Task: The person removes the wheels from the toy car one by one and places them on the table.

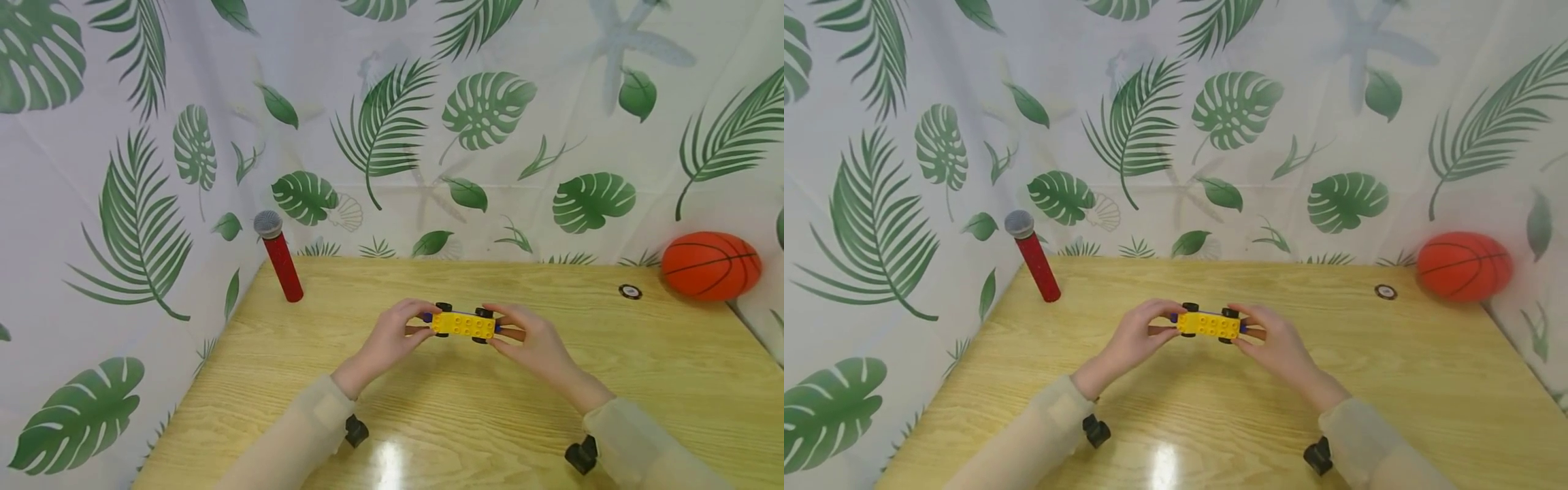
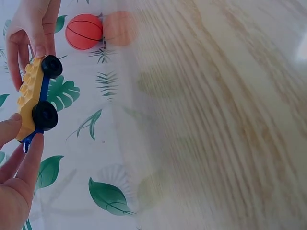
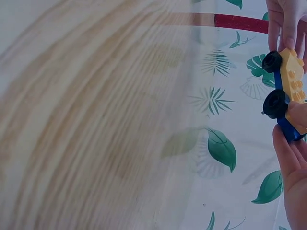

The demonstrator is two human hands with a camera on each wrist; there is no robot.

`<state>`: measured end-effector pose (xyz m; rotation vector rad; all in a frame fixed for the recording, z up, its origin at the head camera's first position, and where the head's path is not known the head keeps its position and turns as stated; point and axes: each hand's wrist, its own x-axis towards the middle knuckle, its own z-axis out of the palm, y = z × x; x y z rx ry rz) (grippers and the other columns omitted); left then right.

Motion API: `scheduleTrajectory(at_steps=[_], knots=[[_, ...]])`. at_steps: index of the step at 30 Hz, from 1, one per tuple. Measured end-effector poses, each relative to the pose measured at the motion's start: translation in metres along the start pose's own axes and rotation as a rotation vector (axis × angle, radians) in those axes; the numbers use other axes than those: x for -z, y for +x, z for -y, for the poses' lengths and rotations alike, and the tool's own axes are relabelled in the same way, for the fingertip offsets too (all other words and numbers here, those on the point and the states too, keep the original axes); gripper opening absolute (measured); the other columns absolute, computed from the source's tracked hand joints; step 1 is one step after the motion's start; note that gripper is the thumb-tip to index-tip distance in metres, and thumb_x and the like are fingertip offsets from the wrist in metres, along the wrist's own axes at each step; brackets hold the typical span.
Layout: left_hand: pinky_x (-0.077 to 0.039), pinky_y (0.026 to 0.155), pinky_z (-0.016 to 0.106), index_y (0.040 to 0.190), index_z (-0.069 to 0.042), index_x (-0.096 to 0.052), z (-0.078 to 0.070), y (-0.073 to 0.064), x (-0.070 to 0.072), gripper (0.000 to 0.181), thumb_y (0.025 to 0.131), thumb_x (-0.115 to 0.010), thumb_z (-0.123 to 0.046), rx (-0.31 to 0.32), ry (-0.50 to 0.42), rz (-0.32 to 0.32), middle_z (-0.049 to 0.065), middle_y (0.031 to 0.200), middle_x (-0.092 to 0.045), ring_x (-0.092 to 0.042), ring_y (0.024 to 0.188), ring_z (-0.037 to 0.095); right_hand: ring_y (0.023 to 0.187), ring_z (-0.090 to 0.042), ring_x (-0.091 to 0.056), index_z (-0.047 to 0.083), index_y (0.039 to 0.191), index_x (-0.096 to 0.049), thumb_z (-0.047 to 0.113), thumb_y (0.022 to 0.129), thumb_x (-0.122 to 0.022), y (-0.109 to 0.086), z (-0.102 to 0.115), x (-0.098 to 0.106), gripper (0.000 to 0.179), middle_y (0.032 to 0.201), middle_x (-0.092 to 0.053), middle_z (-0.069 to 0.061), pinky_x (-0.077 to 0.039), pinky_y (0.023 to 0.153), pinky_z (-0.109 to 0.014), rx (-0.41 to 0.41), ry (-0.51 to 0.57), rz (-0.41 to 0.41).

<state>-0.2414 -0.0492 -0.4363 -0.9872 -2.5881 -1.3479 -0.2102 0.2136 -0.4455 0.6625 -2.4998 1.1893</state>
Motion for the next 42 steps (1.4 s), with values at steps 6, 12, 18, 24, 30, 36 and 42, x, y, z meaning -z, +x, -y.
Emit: scheduleTrajectory(at_steps=[6, 12, 18, 24, 30, 36, 42], knots=[[-0.057, 0.089, 0.024, 0.127, -0.007, -0.064, 0.0025, 0.0006, 0.0002, 0.038, 0.09, -0.069, -0.002, 0.019, -0.041, -0.017, 0.011, 0.13, -0.065, -0.065, 0.114, 0.025, 0.096, -0.032, -0.068, -0.001, 0.126, -0.064, -0.011, 0.075, -0.079, 0.0019, 0.0054, 0.0015, 0.054, 0.124, -0.063, -0.02, -0.06, 0.079, -0.042, 0.001, 0.026, -0.012], [-0.058, 0.087, 0.026, 0.128, -0.008, -0.065, 0.0031, 0.0017, 0.0023, 0.038, 0.091, -0.069, -0.003, 0.039, -0.092, -0.042, 0.01, 0.131, -0.063, -0.066, 0.113, 0.024, 0.097, -0.034, -0.067, -0.003, 0.125, -0.064, -0.009, 0.076, -0.079, 0.0043, 0.0087, 0.0015, 0.051, 0.125, -0.062, -0.022, -0.059, 0.08, -0.041, -0.015, 0.045, -0.026], [-0.058, 0.085, 0.024, 0.13, -0.012, -0.063, 0.0012, 0.004, 0.0066, 0.041, 0.091, -0.069, -0.004, 0.1, -0.18, -0.053, 0.007, 0.134, -0.063, -0.068, 0.107, 0.024, 0.095, -0.03, -0.068, -0.001, 0.124, -0.065, -0.011, 0.076, -0.078, 0.0052, 0.0102, 0.0021, 0.051, 0.124, -0.063, -0.02, -0.059, 0.08, -0.039, -0.03, 0.06, -0.042], [-0.058, 0.086, 0.024, 0.136, -0.01, -0.057, 0.0011, 0.0047, 0.0073, 0.049, 0.089, -0.071, -0.003, 0.157, -0.345, -0.087, 0.009, 0.136, -0.061, -0.066, 0.11, 0.026, 0.096, -0.005, -0.065, 0.002, 0.126, -0.065, -0.012, 0.077, -0.077, 0.0061, 0.0091, 0.0033, 0.053, 0.126, -0.063, -0.017, -0.059, 0.081, -0.036, -0.056, 0.052, -0.054], [-0.059, 0.085, 0.025, 0.13, -0.011, -0.063, 0.0002, 0.0028, 0.0042, 0.044, 0.088, -0.074, -0.007, 0.187, -0.367, -0.082, 0.009, 0.133, -0.062, -0.066, 0.111, 0.027, 0.097, -0.016, -0.067, 0.001, 0.124, -0.065, -0.013, 0.075, -0.078, 0.0037, 0.0093, 0.0015, 0.053, 0.124, -0.064, -0.018, -0.059, 0.081, -0.036, -0.068, 0.062, -0.056], [-0.059, 0.085, 0.025, 0.125, -0.013, -0.067, -0.0017, 0.0027, -0.0006, 0.039, 0.087, -0.076, -0.009, 0.212, -0.351, -0.134, 0.008, 0.121, -0.069, -0.067, 0.11, 0.024, 0.096, -0.011, -0.067, 0.003, 0.124, -0.066, -0.012, 0.075, -0.079, 0.0031, 0.0093, 0.0, 0.053, 0.122, -0.065, -0.016, -0.06, 0.08, -0.033, -0.093, 0.071, -0.061], [-0.058, 0.085, 0.024, 0.121, -0.014, -0.069, -0.0048, 0.006, 0.0, 0.037, 0.085, -0.077, -0.008, 0.203, -0.345, -0.174, 0.009, 0.121, -0.069, -0.069, 0.109, 0.025, 0.1, -0.011, -0.069, 0.003, 0.125, -0.065, -0.01, 0.077, -0.077, 0.0067, 0.0101, 0.0027, 0.051, 0.126, -0.064, -0.018, -0.059, 0.082, -0.029, -0.126, 0.159, -0.045]])
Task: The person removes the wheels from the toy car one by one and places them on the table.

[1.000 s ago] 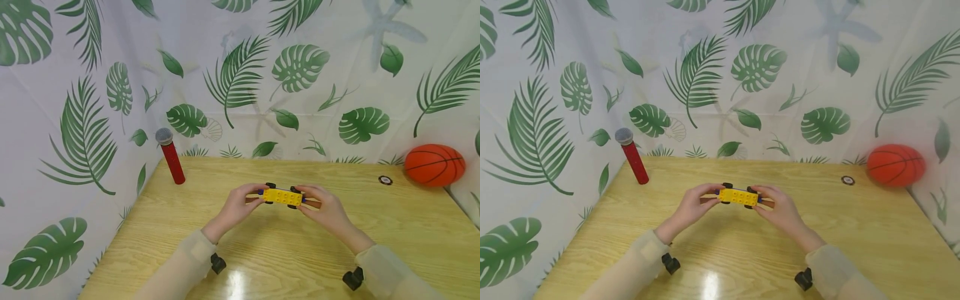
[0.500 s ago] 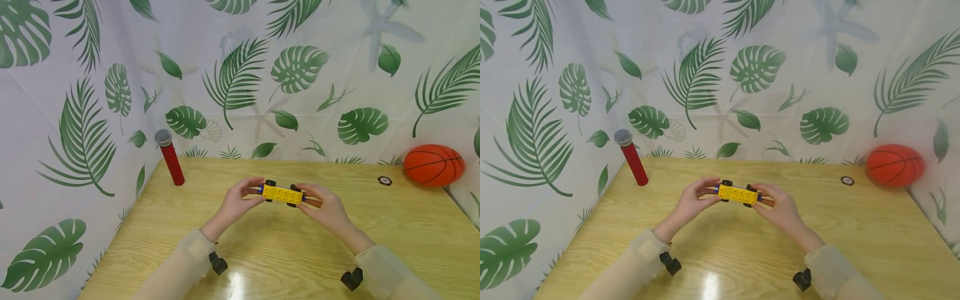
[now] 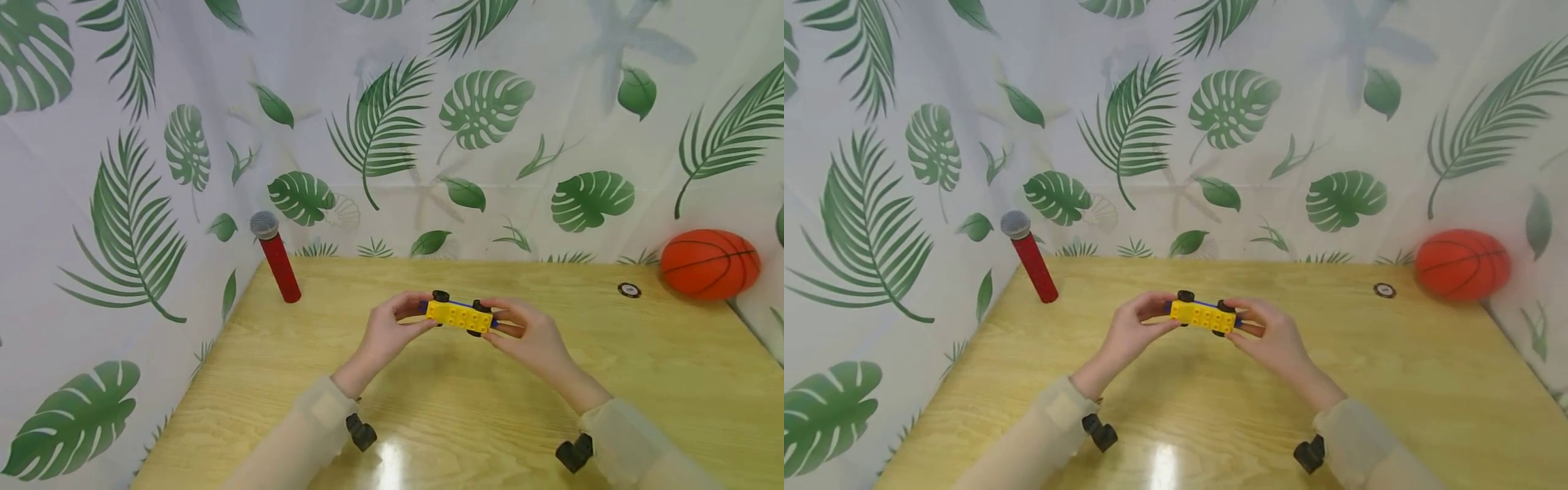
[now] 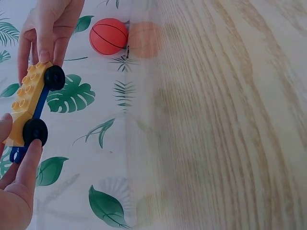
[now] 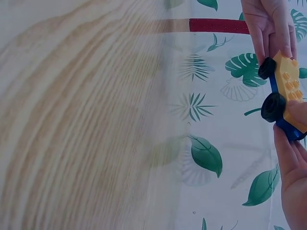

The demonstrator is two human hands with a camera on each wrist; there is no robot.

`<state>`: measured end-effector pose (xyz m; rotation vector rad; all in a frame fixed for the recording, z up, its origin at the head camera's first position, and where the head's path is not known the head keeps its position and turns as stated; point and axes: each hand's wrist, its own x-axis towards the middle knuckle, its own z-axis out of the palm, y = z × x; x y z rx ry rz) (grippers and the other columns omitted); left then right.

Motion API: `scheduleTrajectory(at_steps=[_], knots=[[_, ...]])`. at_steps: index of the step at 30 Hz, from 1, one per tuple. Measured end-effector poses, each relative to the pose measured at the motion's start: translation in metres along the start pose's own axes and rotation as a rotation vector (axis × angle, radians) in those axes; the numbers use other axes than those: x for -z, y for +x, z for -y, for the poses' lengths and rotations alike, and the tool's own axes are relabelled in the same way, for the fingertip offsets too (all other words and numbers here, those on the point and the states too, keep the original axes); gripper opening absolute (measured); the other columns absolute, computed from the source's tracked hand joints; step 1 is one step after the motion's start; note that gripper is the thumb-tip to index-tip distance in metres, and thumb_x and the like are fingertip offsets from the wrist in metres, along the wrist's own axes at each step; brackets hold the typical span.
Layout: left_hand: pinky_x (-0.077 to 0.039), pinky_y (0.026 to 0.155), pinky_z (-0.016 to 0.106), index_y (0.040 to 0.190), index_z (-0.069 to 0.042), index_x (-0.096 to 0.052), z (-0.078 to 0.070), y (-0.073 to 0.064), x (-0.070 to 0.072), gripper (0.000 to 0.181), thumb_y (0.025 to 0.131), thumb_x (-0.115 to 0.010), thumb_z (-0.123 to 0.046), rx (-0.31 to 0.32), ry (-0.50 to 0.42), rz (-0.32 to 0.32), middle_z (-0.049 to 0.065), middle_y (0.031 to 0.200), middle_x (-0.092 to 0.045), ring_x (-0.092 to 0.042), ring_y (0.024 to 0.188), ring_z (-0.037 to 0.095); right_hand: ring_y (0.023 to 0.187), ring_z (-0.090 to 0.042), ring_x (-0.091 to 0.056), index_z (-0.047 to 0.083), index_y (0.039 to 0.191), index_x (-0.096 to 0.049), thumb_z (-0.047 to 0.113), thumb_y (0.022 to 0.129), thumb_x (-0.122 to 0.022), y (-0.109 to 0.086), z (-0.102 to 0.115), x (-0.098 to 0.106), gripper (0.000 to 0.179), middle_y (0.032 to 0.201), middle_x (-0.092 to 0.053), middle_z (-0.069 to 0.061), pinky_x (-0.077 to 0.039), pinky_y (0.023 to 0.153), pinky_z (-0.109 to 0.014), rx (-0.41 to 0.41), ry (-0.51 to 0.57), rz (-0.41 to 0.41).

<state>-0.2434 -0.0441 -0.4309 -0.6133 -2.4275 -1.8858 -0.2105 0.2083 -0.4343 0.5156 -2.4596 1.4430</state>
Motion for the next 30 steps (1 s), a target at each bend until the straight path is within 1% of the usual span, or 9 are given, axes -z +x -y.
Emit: scheduleTrajectory(at_steps=[4, 7, 12, 15, 17, 20, 24, 27, 30], knots=[[-0.058, 0.085, 0.024, 0.121, -0.011, -0.069, -0.0008, 0.0016, 0.0028, 0.036, 0.085, -0.076, -0.006, -0.019, -0.015, -0.004, 0.011, 0.122, -0.068, -0.069, 0.108, 0.027, 0.099, 0.003, -0.065, 0.001, 0.126, -0.064, -0.007, 0.081, -0.076, 0.0026, 0.0017, 0.0015, 0.048, 0.126, -0.064, -0.021, -0.058, 0.083, -0.024, -0.042, 0.07, 0.03], [-0.058, 0.086, 0.025, 0.121, -0.009, -0.069, -0.0001, 0.0024, 0.0047, 0.036, 0.086, -0.075, -0.005, -0.015, -0.044, 0.001, 0.013, 0.124, -0.066, -0.068, 0.11, 0.028, 0.095, 0.008, -0.064, -0.001, 0.126, -0.064, -0.005, 0.083, -0.075, 0.0031, 0.0022, 0.0015, 0.045, 0.124, -0.065, -0.023, -0.058, 0.081, -0.02, -0.071, 0.105, 0.037], [-0.059, 0.086, 0.027, 0.122, -0.007, -0.068, -0.0001, 0.0016, 0.0061, 0.035, 0.087, -0.074, -0.003, 0.027, -0.111, 0.004, 0.013, 0.125, -0.064, -0.067, 0.111, 0.029, 0.091, 0.007, -0.066, -0.001, 0.125, -0.065, -0.001, 0.085, -0.075, 0.0027, 0.0021, -0.001, 0.041, 0.121, -0.067, -0.024, -0.057, 0.078, -0.017, -0.103, 0.096, 0.028], [-0.059, 0.086, 0.03, 0.123, -0.005, -0.066, -0.0003, 0.0011, 0.0058, 0.036, 0.088, -0.072, -0.001, 0.056, -0.187, 0.013, 0.014, 0.127, -0.062, -0.066, 0.113, 0.03, 0.091, 0.008, -0.065, -0.001, 0.125, -0.065, 0.0, 0.085, -0.074, 0.0026, 0.0023, -0.0024, 0.041, 0.123, -0.066, -0.023, -0.058, 0.078, -0.017, -0.122, 0.092, 0.026], [-0.059, 0.087, 0.033, 0.125, -0.004, -0.064, -0.0008, 0.0014, 0.0054, 0.036, 0.089, -0.07, 0.001, 0.071, -0.255, 0.023, 0.015, 0.129, -0.06, -0.065, 0.115, 0.03, 0.092, 0.007, -0.065, 0.0, 0.126, -0.064, 0.002, 0.086, -0.074, 0.003, 0.0025, -0.0026, 0.041, 0.126, -0.065, -0.022, -0.058, 0.079, -0.018, -0.133, 0.096, 0.03], [-0.06, 0.086, 0.037, 0.127, -0.004, -0.062, -0.0016, 0.002, 0.0049, 0.036, 0.091, -0.066, 0.002, 0.084, -0.325, 0.039, 0.016, 0.131, -0.057, -0.065, 0.115, 0.032, 0.094, 0.001, -0.067, 0.001, 0.128, -0.063, 0.003, 0.086, -0.075, 0.0037, 0.0032, -0.0028, 0.044, 0.128, -0.063, -0.021, -0.058, 0.079, -0.019, -0.15, 0.13, 0.037], [-0.06, 0.086, 0.041, 0.13, -0.005, -0.061, -0.003, 0.0032, 0.0052, 0.036, 0.094, -0.063, 0.0, 0.093, -0.366, 0.065, 0.016, 0.133, -0.055, -0.067, 0.113, 0.032, 0.097, -0.007, -0.068, 0.003, 0.133, -0.059, 0.005, 0.086, -0.075, 0.0036, 0.005, -0.0021, 0.05, 0.124, -0.064, -0.018, -0.059, 0.079, -0.022, -0.182, 0.195, 0.047], [-0.059, 0.087, 0.042, 0.131, -0.004, -0.06, -0.0042, 0.0045, 0.0047, 0.036, 0.095, -0.062, 0.0, 0.099, -0.396, 0.081, 0.017, 0.135, -0.055, -0.065, 0.115, 0.031, 0.096, -0.005, -0.067, 0.004, 0.135, -0.058, 0.006, 0.085, -0.077, 0.0035, 0.0061, -0.0026, 0.054, 0.119, -0.063, -0.016, -0.059, 0.079, -0.022, -0.187, 0.211, 0.046], [-0.059, 0.086, 0.044, 0.133, -0.006, -0.06, -0.0054, 0.006, 0.0033, 0.036, 0.096, -0.06, -0.002, 0.119, -0.405, 0.093, 0.018, 0.134, -0.055, -0.065, 0.115, 0.031, 0.095, -0.003, -0.066, 0.002, 0.136, -0.057, 0.005, 0.084, -0.078, 0.0034, 0.0065, -0.0043, 0.056, 0.12, -0.062, -0.014, -0.059, 0.08, -0.021, -0.174, 0.217, 0.048]])
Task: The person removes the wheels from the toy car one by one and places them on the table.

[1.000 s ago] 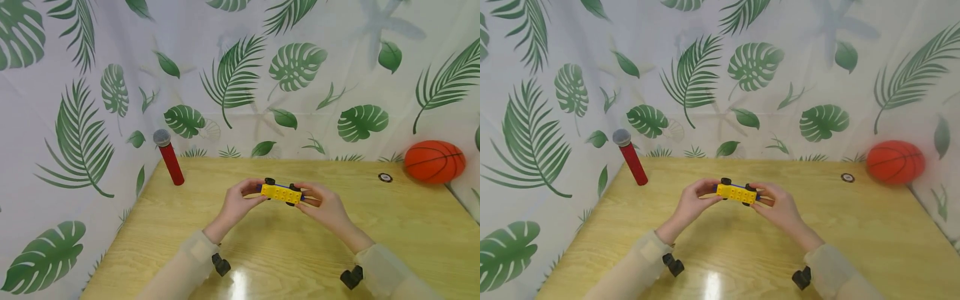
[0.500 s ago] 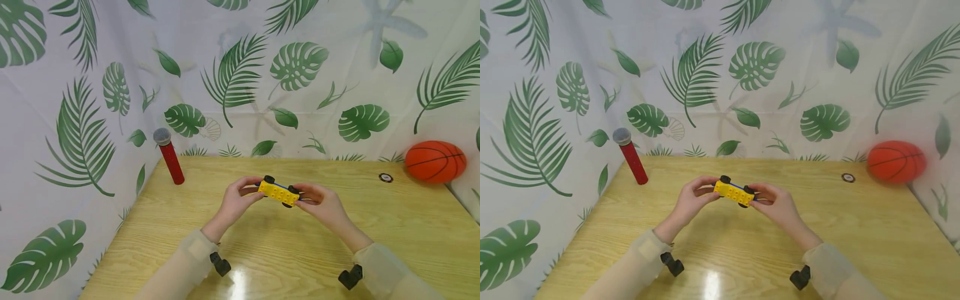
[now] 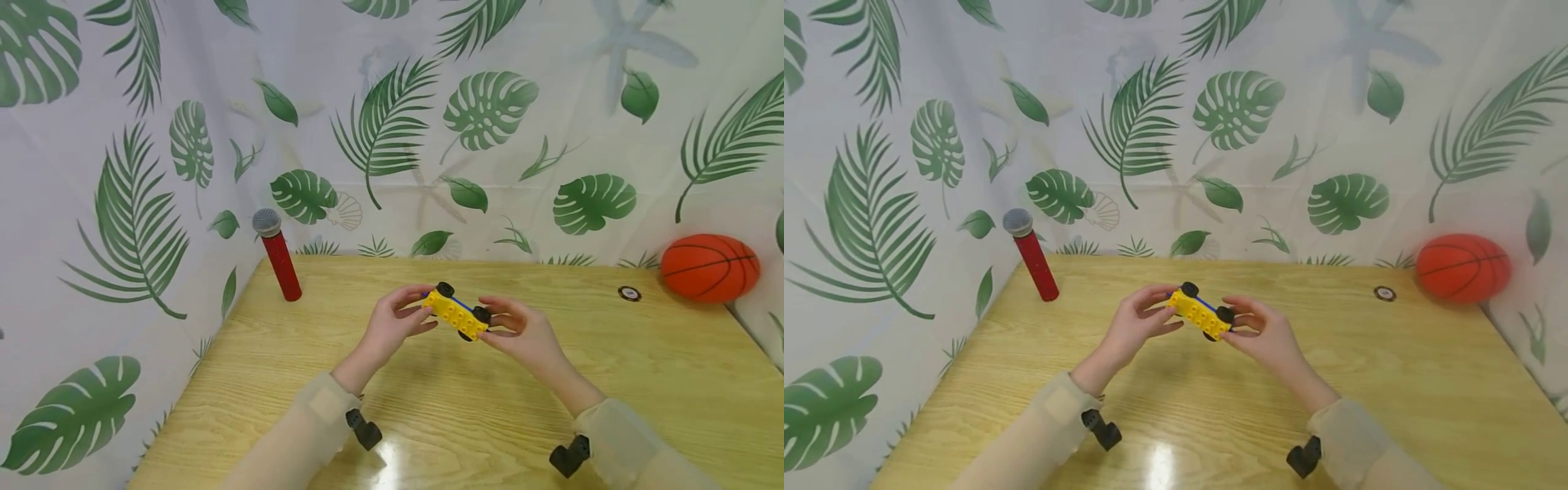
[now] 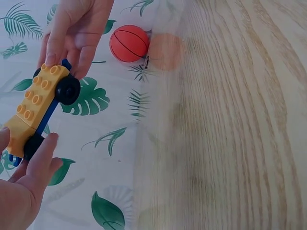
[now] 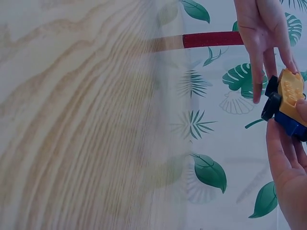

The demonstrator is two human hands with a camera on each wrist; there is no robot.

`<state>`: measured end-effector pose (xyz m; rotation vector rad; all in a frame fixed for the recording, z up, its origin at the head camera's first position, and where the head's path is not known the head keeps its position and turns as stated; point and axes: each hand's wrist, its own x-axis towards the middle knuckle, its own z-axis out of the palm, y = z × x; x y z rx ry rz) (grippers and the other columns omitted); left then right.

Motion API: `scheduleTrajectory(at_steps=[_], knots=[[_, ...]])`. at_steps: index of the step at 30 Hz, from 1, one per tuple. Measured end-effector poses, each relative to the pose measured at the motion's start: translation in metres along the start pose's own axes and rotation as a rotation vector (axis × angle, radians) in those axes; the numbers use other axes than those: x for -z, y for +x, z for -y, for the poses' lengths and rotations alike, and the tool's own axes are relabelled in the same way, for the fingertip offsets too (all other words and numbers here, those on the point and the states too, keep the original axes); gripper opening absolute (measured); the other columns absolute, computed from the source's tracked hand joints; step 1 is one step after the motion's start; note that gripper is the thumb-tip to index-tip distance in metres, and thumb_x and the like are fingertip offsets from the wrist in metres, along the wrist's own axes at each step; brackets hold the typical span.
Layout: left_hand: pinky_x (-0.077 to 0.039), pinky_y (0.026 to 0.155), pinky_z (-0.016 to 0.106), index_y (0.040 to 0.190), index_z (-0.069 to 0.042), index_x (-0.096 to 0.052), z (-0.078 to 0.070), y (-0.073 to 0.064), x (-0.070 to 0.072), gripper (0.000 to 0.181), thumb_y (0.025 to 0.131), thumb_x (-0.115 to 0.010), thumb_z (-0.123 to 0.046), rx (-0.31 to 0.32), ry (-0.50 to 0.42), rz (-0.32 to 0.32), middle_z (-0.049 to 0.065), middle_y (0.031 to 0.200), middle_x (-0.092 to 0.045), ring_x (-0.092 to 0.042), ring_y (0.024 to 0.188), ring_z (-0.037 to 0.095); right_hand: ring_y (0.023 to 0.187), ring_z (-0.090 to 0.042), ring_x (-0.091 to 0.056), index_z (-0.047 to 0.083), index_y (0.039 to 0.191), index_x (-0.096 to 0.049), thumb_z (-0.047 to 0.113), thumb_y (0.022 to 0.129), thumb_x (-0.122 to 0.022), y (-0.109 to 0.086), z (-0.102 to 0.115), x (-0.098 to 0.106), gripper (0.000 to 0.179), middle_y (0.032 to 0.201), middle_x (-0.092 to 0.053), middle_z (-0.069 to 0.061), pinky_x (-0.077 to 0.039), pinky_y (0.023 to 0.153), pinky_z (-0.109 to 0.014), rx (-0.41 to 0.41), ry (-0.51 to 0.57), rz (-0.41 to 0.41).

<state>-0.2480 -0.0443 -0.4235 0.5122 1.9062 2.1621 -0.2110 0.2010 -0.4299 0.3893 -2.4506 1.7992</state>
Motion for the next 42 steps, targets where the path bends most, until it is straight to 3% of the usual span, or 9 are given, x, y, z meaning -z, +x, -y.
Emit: scheduleTrajectory(at_steps=[8, 17, 26, 33, 42], knots=[[-0.06, 0.083, 0.046, 0.139, -0.014, -0.054, 0.0, 0.0, -0.003, 0.043, 0.098, -0.058, -0.003, 0.047, -0.036, 0.05, 0.016, 0.137, -0.052, -0.065, 0.111, 0.043, 0.093, -0.005, -0.067, -0.002, 0.134, -0.057, 0.001, 0.081, -0.079, 0.0, 0.0, -0.006, 0.057, 0.116, -0.062, -0.001, -0.059, 0.079, -0.021, 0.028, 0.043, 0.014], [-0.059, 0.083, 0.048, 0.142, -0.014, -0.05, -0.001, 0.001, -0.013, 0.053, 0.094, -0.06, 0.006, 0.066, -0.115, 0.018, 0.014, 0.145, -0.047, -0.066, 0.11, 0.033, 0.096, -0.002, -0.063, -0.004, 0.133, -0.057, -0.005, 0.081, -0.077, -0.001, 0.006, -0.015, 0.056, 0.128, -0.058, -0.024, -0.058, 0.08, -0.021, 0.07, 0.021, 0.043], [-0.058, 0.086, 0.048, 0.146, -0.015, -0.045, -0.004, 0.001, -0.019, 0.061, 0.092, -0.062, 0.008, 0.08, -0.126, 0.003, 0.021, 0.141, -0.051, -0.068, 0.104, 0.026, 0.1, 0.0, -0.062, -0.003, 0.134, -0.056, -0.008, 0.08, -0.076, -0.002, 0.008, -0.016, 0.058, 0.123, -0.062, -0.026, -0.058, 0.083, -0.023, 0.091, 0.012, 0.045], [-0.058, 0.088, 0.042, 0.146, -0.027, -0.047, -0.002, 0.001, -0.022, 0.066, 0.091, -0.064, 0.007, 0.11, -0.106, 0.006, 0.025, 0.136, -0.058, -0.068, 0.107, 0.024, 0.098, 0.0, -0.062, -0.004, 0.137, -0.053, -0.01, 0.079, -0.076, -0.002, 0.004, -0.018, 0.063, 0.116, -0.062, -0.027, -0.057, 0.083, -0.02, 0.129, 0.041, 0.042], [-0.06, 0.078, 0.048, 0.149, -0.029, -0.043, 0.003, -0.003, -0.023, 0.068, 0.093, -0.064, 0.003, 0.137, -0.097, -0.004, 0.026, 0.118, -0.068, -0.071, 0.095, 0.022, 0.094, -0.002, -0.063, 0.0, 0.141, -0.048, -0.013, 0.076, -0.077, -0.002, 0.001, -0.024, 0.073, 0.111, -0.06, -0.025, -0.057, 0.082, -0.019, 0.176, 0.036, 0.048]])
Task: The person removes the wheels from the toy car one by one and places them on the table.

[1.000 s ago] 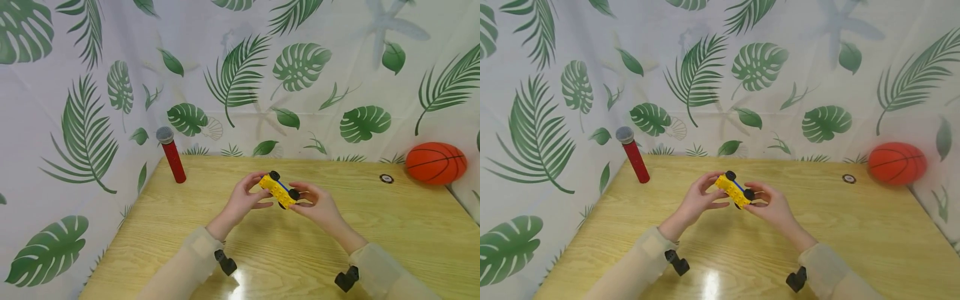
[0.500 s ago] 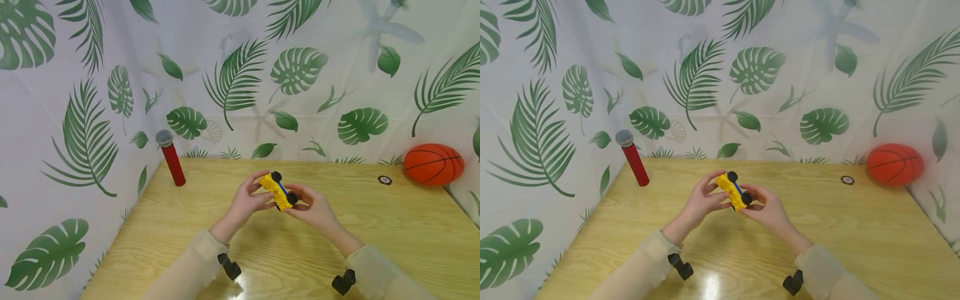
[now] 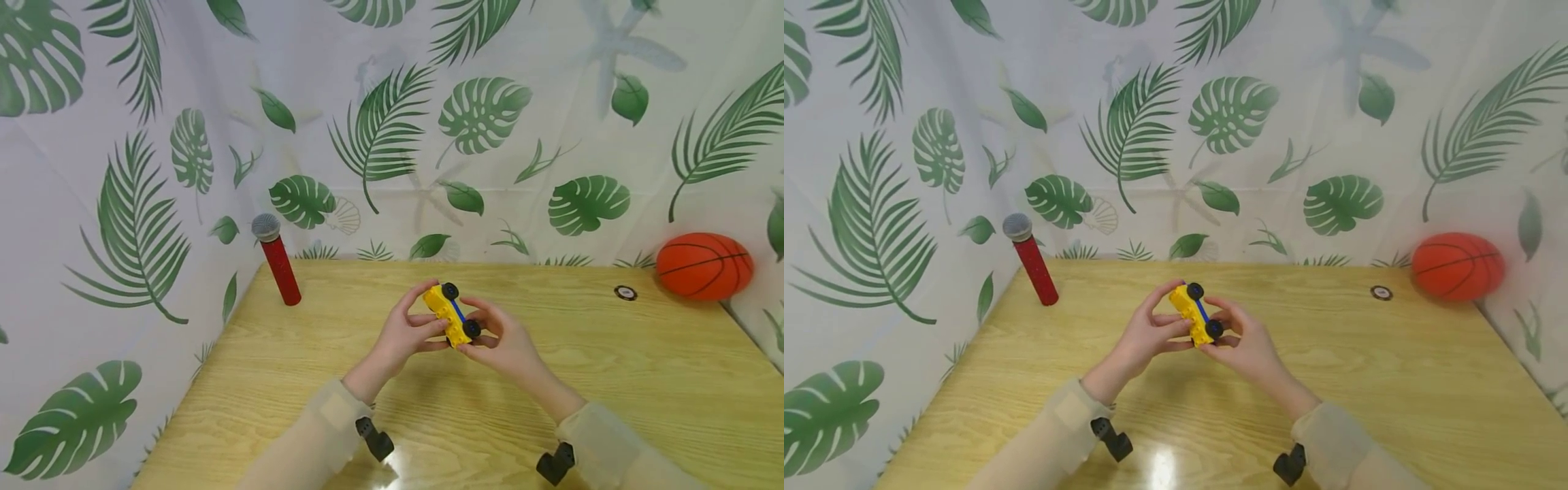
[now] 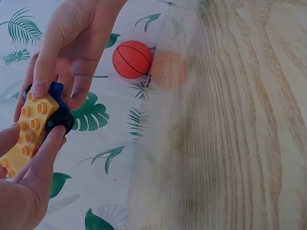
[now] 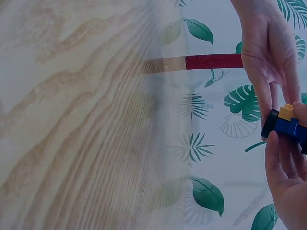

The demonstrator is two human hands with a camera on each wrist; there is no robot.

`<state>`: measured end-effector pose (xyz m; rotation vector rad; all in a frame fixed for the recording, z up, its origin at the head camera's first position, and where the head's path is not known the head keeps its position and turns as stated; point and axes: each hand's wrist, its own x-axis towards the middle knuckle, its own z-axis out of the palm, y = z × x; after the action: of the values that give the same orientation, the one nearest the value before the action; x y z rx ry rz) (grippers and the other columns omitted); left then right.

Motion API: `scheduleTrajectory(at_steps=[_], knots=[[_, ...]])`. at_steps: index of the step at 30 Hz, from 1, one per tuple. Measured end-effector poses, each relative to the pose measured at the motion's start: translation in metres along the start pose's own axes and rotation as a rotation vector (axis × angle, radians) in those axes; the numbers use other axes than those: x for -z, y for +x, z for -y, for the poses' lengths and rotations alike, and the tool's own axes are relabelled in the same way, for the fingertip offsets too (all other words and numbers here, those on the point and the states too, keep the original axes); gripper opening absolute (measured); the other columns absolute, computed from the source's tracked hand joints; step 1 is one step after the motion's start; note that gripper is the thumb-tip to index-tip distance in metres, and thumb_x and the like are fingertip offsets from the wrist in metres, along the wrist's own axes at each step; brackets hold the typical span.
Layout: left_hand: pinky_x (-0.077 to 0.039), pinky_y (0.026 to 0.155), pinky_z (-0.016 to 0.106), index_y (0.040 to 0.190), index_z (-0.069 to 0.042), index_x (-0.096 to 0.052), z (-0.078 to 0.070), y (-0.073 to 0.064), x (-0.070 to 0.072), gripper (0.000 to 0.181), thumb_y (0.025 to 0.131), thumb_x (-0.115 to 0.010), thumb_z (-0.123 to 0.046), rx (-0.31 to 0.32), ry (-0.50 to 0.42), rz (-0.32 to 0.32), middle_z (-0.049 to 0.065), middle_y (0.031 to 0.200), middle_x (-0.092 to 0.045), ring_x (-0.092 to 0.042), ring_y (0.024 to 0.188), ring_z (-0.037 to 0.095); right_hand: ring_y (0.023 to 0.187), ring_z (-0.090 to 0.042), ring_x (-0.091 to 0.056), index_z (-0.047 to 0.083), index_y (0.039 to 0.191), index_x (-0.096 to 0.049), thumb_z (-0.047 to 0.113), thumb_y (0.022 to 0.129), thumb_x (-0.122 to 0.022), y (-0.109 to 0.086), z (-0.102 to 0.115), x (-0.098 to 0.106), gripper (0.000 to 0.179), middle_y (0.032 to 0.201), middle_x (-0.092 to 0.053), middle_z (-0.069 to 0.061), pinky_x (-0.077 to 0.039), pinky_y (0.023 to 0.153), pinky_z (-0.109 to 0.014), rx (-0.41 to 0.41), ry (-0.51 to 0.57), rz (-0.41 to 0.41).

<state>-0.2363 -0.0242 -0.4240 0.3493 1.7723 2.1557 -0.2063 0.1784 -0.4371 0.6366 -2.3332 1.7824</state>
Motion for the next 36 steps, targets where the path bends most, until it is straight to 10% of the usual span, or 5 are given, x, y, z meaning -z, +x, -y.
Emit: scheduleTrajectory(at_steps=[17, 36], knots=[[-0.06, 0.078, 0.048, 0.143, -0.029, -0.045, -0.001, 0.002, -0.004, 0.068, 0.089, -0.069, 0.004, 0.015, 0.0, -0.043, 0.026, 0.114, -0.069, -0.072, 0.092, 0.023, 0.096, -0.005, -0.062, -0.001, 0.143, -0.045, -0.011, 0.077, -0.077, 0.0, 0.002, 0.0, 0.074, 0.112, -0.059, -0.024, -0.058, 0.079, -0.02, 0.012, -0.001, 0.034], [-0.059, 0.084, 0.048, 0.143, -0.034, -0.045, 0.002, 0.001, -0.001, 0.062, 0.095, -0.061, 0.002, 0.023, 0.06, 0.1, 0.023, 0.123, -0.065, -0.069, 0.102, 0.025, 0.084, -0.008, -0.07, -0.002, 0.141, -0.047, 0.008, 0.1, -0.057, 0.004, 0.006, 0.014, 0.043, 0.1, -0.067, -0.016, -0.061, 0.074, -0.028, -0.055, 0.05, 0.03]])
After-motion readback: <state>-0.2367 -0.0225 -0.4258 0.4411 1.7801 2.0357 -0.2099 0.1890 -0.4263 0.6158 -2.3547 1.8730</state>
